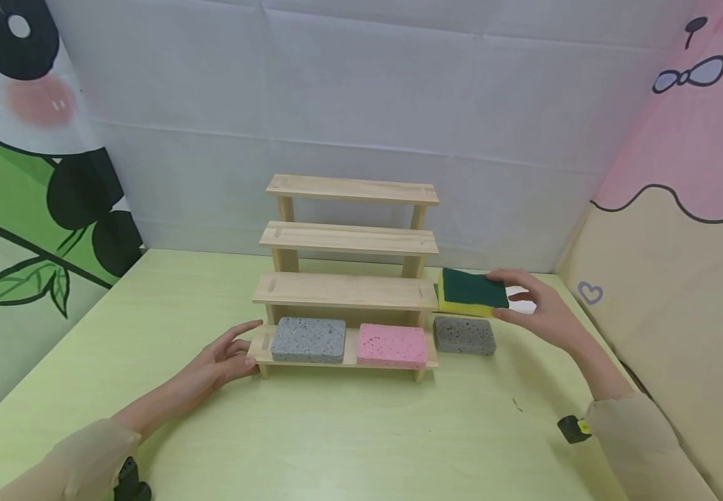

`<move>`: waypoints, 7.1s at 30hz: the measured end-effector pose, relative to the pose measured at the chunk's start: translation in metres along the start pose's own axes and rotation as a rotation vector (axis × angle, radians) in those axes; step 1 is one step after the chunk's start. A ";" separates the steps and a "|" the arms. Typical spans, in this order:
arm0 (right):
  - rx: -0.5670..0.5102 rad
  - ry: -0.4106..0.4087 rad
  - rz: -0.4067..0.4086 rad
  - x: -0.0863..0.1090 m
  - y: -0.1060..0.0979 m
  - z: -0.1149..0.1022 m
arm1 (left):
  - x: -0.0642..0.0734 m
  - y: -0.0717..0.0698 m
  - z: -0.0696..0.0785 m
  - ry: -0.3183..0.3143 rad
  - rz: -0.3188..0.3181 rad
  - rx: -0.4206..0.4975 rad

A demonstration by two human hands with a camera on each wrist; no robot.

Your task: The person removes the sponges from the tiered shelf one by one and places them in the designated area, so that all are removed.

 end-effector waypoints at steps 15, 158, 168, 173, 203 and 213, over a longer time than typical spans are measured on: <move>-0.011 0.009 0.023 0.023 -0.009 0.030 | 0.001 0.001 0.001 -0.002 0.003 -0.007; 0.016 0.016 -0.024 -0.011 0.056 -0.093 | -0.002 0.000 -0.002 0.012 0.000 0.029; 0.031 -0.011 -0.002 -0.017 0.059 -0.107 | 0.000 0.000 -0.003 -0.001 0.008 0.008; 0.015 -0.021 0.005 -0.021 0.062 -0.113 | 0.000 -0.001 -0.003 -0.004 0.010 0.008; -0.053 -0.087 -0.043 -0.034 0.103 -0.160 | -0.002 0.000 -0.003 0.014 -0.003 0.018; -0.076 -0.107 -0.073 -0.034 0.119 -0.170 | -0.002 -0.002 -0.004 0.017 -0.003 0.009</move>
Point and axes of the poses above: each hand's wrist, its own x-axis away from the middle knuckle, its own y-axis out of the palm, z = x × y, the point moved 8 cm from there along -x, towards the middle knuckle, and after that the axes turned 7 degrees about x, right-handed, at the moved point
